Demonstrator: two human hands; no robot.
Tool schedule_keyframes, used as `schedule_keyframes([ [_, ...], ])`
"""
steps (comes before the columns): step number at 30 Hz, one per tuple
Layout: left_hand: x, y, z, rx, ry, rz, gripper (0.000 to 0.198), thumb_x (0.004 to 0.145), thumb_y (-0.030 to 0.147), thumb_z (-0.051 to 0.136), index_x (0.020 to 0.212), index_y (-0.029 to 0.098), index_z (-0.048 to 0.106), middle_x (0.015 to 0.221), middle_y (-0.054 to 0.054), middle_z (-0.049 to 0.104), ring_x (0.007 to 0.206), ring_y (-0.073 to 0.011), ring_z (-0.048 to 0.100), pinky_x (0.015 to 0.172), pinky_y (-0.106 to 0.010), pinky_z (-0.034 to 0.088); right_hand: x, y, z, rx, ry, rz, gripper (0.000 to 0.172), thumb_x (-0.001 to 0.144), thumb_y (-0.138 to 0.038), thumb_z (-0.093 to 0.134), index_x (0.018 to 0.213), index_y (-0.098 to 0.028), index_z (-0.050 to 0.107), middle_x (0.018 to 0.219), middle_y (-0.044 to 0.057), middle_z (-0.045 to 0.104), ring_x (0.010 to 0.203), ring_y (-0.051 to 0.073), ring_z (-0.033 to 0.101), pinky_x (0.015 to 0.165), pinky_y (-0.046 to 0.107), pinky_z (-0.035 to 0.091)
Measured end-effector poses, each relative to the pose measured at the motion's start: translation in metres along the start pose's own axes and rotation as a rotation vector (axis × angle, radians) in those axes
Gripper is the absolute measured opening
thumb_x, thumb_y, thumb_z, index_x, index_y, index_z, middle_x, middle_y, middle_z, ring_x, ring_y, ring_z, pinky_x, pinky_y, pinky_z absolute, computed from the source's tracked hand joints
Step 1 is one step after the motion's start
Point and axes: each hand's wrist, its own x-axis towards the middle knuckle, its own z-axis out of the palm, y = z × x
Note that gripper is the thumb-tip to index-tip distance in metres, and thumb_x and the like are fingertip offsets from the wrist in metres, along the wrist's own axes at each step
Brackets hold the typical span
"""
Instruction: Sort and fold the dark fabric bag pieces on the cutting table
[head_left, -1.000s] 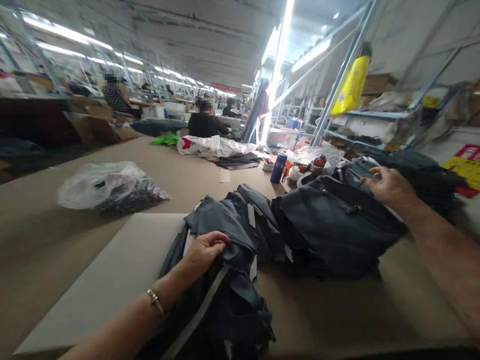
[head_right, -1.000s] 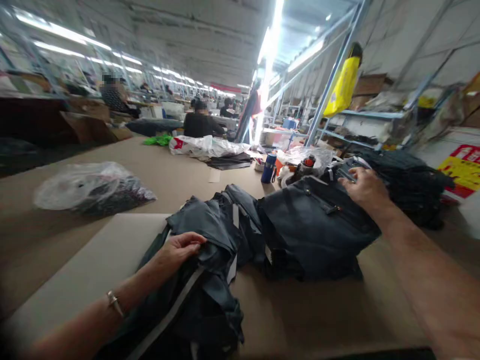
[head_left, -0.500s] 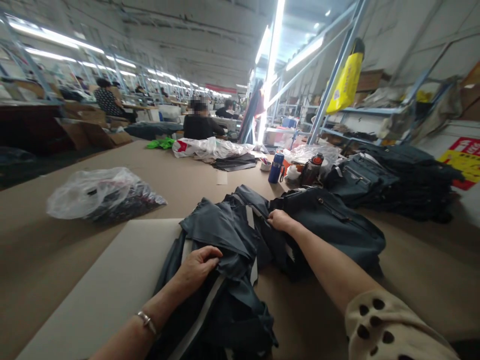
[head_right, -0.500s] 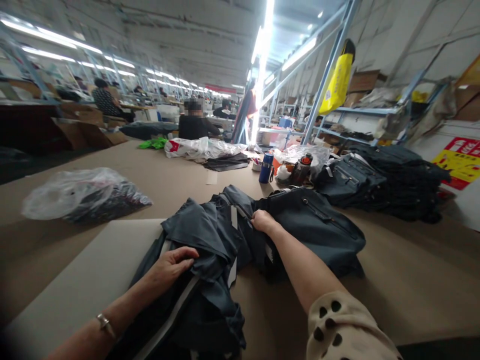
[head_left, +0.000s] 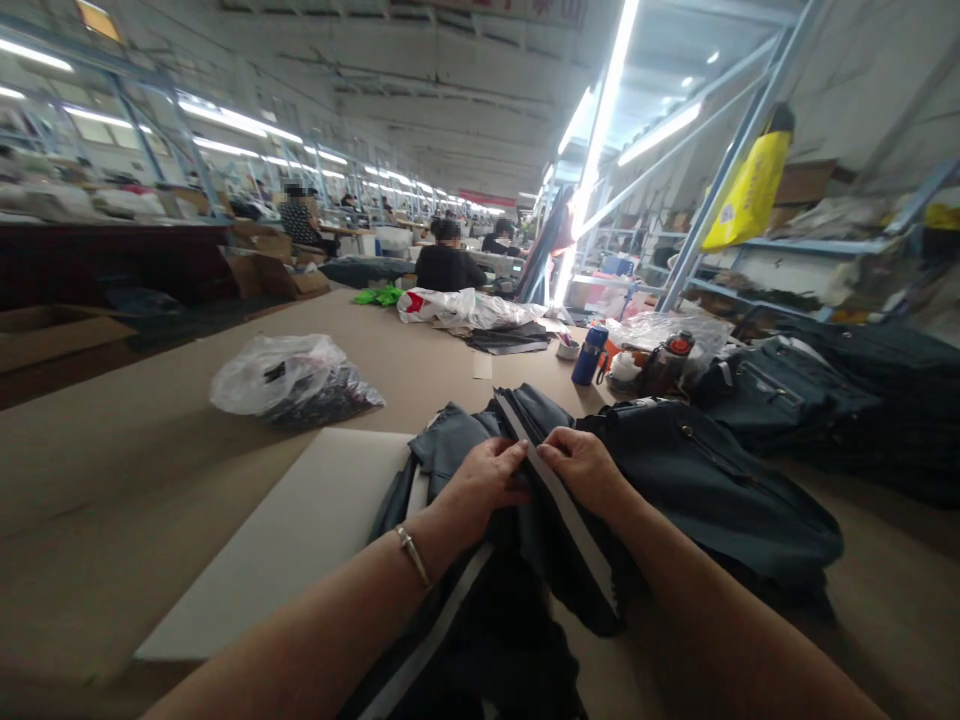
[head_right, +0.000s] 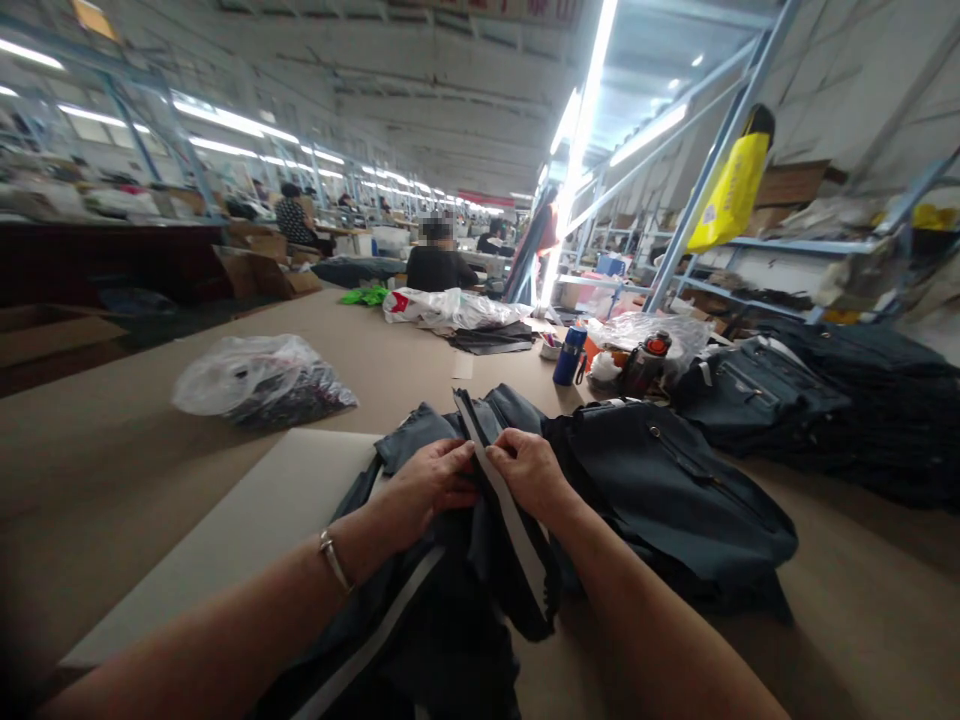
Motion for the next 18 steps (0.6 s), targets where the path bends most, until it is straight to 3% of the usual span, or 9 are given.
schedule_keyframes([
  [2,0.000,-0.006,-0.001,-0.053,-0.029,-0.058,0.036,0.083,0.045,0.051,0.100,0.014,0.051,0.084,-0.005,0.057,0.063,-0.0131,0.057,0.061,-0.030,0.050,-0.010,-0.004,0.015,0.050,0.019,-0.006,0.025,0.076,-0.036,0.053,0.062,-0.016,0.051,0.053,-0.003,0.046,0.052,0.010,0.041,0.051,0.022,0.031],
  [4,-0.001,-0.010,-0.008,0.029,0.045,-0.064,0.040,0.084,0.048,0.048,0.103,0.013,0.050,0.086,-0.008,0.058,0.066,-0.0163,0.058,0.062,-0.033,0.051,-0.018,-0.004,0.026,0.077,0.007,-0.021,0.025,0.078,-0.034,0.055,0.062,-0.015,0.050,0.053,-0.004,0.046,0.052,0.010,0.040,0.052,0.022,0.031],
  [6,-0.003,-0.011,-0.018,0.327,0.229,0.153,0.042,0.083,0.042,0.051,0.113,0.012,0.047,0.102,-0.013,0.058,0.086,-0.0217,0.059,0.077,-0.039,0.049,-0.023,-0.003,0.029,0.047,-0.033,-0.058,0.023,0.081,-0.029,0.055,0.063,-0.015,0.050,0.055,-0.003,0.048,0.054,0.010,0.041,0.054,0.022,0.032],
  [8,-0.008,-0.007,-0.028,0.789,0.373,0.520,0.046,0.081,0.031,0.055,0.122,0.014,0.046,0.124,-0.014,0.049,0.114,-0.0261,0.046,0.099,-0.044,0.035,-0.025,-0.006,0.024,-0.109,-0.108,-0.158,0.019,0.084,-0.023,0.055,0.066,-0.015,0.052,0.063,-0.002,0.052,0.059,0.010,0.045,0.058,0.022,0.034],
  [10,-0.015,0.003,-0.034,1.229,0.292,0.737,0.034,0.081,0.024,0.055,0.115,0.021,0.056,0.127,-0.008,0.050,0.124,-0.0298,0.035,0.105,-0.049,0.021,-0.023,-0.015,0.011,-0.381,-0.194,-0.329,0.015,0.086,-0.019,0.054,0.072,-0.015,0.054,0.074,0.000,0.055,0.069,0.013,0.049,0.063,0.024,0.035],
  [12,-0.020,0.016,-0.036,1.482,0.057,0.675,0.018,0.084,0.022,0.047,0.090,0.020,0.064,0.102,-0.006,0.062,0.107,-0.0281,0.049,0.095,-0.046,0.032,-0.018,-0.030,-0.007,-0.652,-0.248,-0.528,0.012,0.087,-0.020,0.055,0.076,-0.017,0.056,0.080,0.002,0.055,0.077,0.017,0.050,0.068,0.027,0.035],
  [14,-0.023,0.029,-0.034,1.492,-0.067,0.551,0.024,0.086,0.020,0.041,0.073,0.015,0.060,0.073,-0.005,0.061,0.073,-0.0183,0.055,0.070,-0.031,0.039,-0.013,-0.050,-0.026,-0.842,-0.204,-0.680,0.010,0.086,-0.019,0.057,0.076,-0.018,0.057,0.080,0.003,0.055,0.081,0.020,0.048,0.073,0.031,0.035],
  [16,-0.025,0.043,-0.031,1.340,-0.002,0.494,0.025,0.085,0.022,0.042,0.067,0.014,0.057,0.062,-0.003,0.056,0.057,-0.0124,0.047,0.056,-0.026,0.033,-0.013,-0.072,-0.043,-0.907,-0.051,-0.739,0.005,0.086,-0.016,0.056,0.087,-0.018,0.060,0.084,0.005,0.055,0.085,0.022,0.048,0.078,0.035,0.034],
  [18,-0.027,0.053,-0.028,1.080,0.101,0.457,0.024,0.083,0.027,0.046,0.066,0.013,0.057,0.061,-0.002,0.055,0.056,-0.0113,0.045,0.053,-0.023,0.032,-0.017,-0.087,-0.053,-0.748,0.122,-0.705,0.013,0.088,-0.017,0.053,0.099,-0.018,0.059,0.088,0.006,0.056,0.086,0.022,0.049,0.079,0.034,0.035],
])
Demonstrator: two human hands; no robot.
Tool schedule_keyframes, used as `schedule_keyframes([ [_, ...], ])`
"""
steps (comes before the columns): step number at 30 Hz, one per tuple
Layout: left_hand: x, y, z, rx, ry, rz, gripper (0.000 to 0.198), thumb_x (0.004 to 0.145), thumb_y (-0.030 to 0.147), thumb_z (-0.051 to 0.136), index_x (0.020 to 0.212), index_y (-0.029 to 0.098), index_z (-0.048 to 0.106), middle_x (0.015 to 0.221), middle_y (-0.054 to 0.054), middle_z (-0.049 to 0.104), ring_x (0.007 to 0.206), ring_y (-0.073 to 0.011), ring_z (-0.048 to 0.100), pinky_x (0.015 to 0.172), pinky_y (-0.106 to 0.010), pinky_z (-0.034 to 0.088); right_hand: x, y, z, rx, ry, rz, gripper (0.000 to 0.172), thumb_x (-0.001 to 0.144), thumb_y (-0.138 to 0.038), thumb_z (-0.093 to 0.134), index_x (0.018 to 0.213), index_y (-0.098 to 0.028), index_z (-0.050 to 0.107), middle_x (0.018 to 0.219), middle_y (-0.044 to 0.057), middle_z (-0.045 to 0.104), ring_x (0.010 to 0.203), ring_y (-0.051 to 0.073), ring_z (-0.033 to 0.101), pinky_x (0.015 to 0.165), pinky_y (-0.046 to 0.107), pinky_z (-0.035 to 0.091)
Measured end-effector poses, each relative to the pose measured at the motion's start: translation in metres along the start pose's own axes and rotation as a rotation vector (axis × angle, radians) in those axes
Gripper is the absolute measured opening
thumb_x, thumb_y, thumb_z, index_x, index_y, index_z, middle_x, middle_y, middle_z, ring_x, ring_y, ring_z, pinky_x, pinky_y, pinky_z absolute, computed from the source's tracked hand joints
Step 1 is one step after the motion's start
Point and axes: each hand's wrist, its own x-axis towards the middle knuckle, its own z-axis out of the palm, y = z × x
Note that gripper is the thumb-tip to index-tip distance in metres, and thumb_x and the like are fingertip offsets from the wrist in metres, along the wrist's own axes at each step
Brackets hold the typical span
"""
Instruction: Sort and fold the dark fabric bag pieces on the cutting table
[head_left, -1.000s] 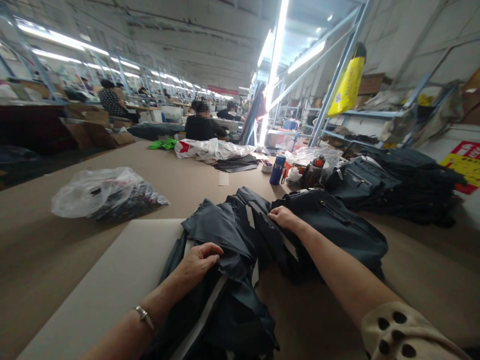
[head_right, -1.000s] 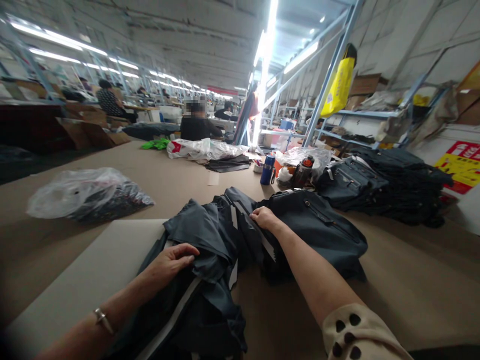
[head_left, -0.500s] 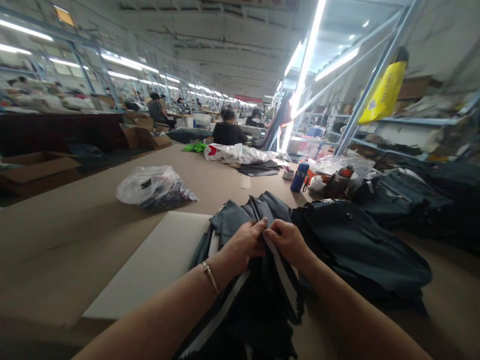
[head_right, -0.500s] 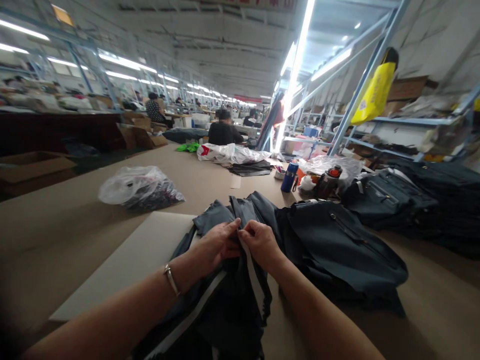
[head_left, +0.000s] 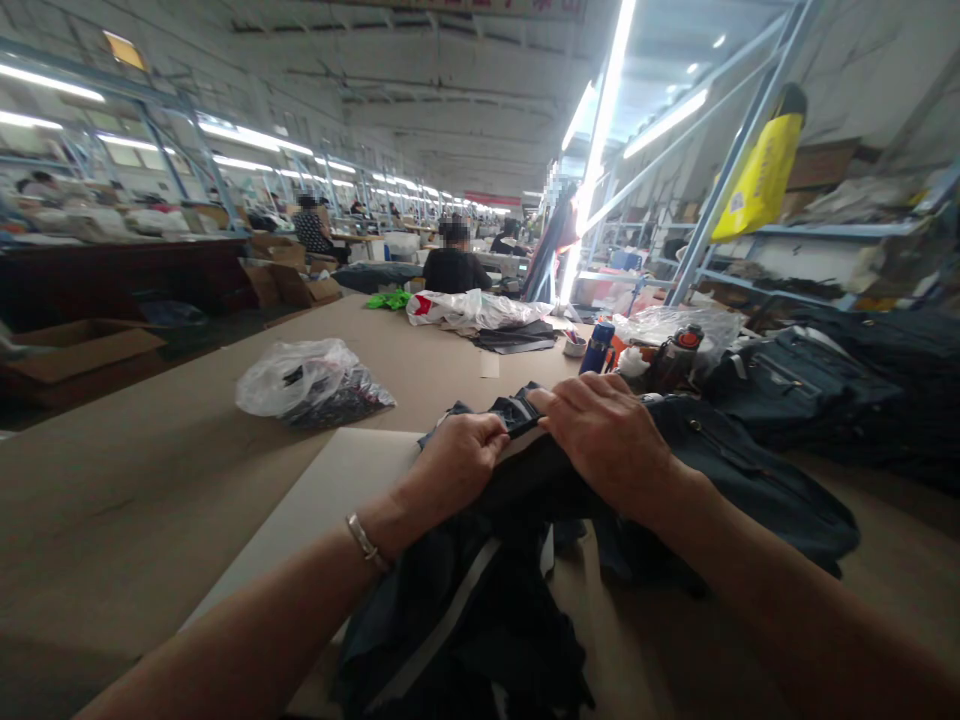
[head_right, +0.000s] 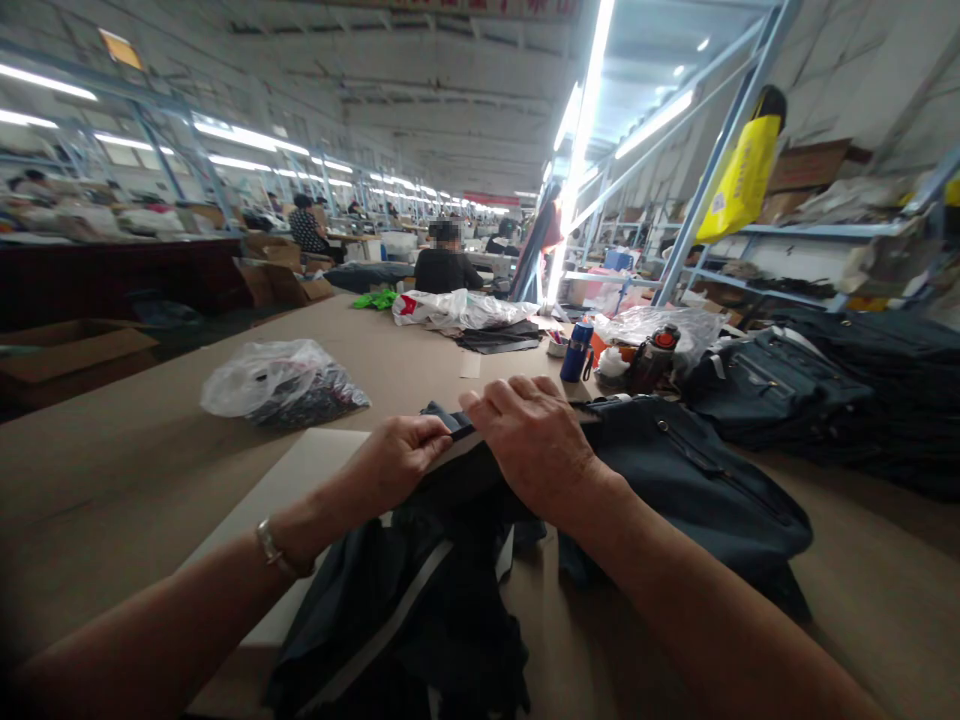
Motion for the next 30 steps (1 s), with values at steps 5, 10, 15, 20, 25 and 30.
schedule_keyframes([
  [5,-0.011,0.010,0.008,-0.692,0.068,-0.309,0.023,0.073,0.035,0.057,0.076,0.012,0.057,0.058,0.000,0.055,0.047,-0.0105,0.046,0.044,-0.020,0.034,-0.019,-0.014,0.020,0.917,0.174,0.509,0.019,0.088,-0.038,0.052,0.088,-0.019,0.054,0.071,-0.001,0.050,0.061,0.011,0.046,0.055,0.023,0.037],
  [10,-0.032,0.002,0.055,-0.963,-0.001,-0.262,0.027,0.061,0.025,0.070,0.068,0.014,0.046,0.062,0.001,0.055,0.053,-0.0116,0.053,0.052,-0.022,0.043,-0.031,-0.029,0.084,1.492,0.230,0.843,0.053,0.074,-0.047,0.064,0.112,-0.018,0.041,0.082,0.000,0.052,0.069,0.013,0.051,0.060,0.023,0.043],
  [15,-0.036,-0.017,0.070,-1.098,-0.098,-0.150,0.032,0.066,0.014,0.066,0.097,0.015,0.059,0.087,-0.003,0.064,0.083,-0.0167,0.060,0.079,-0.027,0.047,-0.026,-0.045,0.097,1.459,0.082,0.811,0.031,0.078,-0.039,0.058,0.097,-0.015,0.053,0.081,0.002,0.057,0.071,0.014,0.054,0.066,0.026,0.046],
  [20,-0.034,-0.021,0.064,-1.024,-0.076,-0.125,0.024,0.061,0.013,0.069,0.083,0.011,0.061,0.078,-0.003,0.064,0.075,-0.0149,0.059,0.072,-0.023,0.048,-0.019,-0.050,0.091,0.988,0.019,0.560,0.029,0.081,-0.029,0.057,0.107,-0.018,0.058,0.099,0.004,0.059,0.090,0.017,0.054,0.083,0.029,0.042],
  [25,-0.047,-0.014,0.043,-1.115,-0.004,-0.393,0.043,0.061,0.020,0.072,0.098,0.014,0.052,0.072,0.001,0.059,0.062,-0.0119,0.055,0.050,-0.019,0.045,-0.020,-0.052,0.103,1.132,-0.042,0.615,0.019,0.083,-0.035,0.053,0.085,-0.017,0.058,0.072,-0.002,0.057,0.068,0.013,0.051,0.064,0.023,0.040],
  [30,-0.051,-0.026,0.022,-1.176,0.121,-0.637,0.038,0.060,0.020,0.069,0.095,0.013,0.056,0.077,-0.004,0.064,0.063,-0.0182,0.060,0.056,-0.029,0.052,-0.038,-0.064,0.104,1.191,-0.058,0.627,0.014,0.078,-0.030,0.058,0.077,-0.017,0.055,0.063,-0.005,0.048,0.060,0.009,0.041,0.054,0.019,0.034],
])
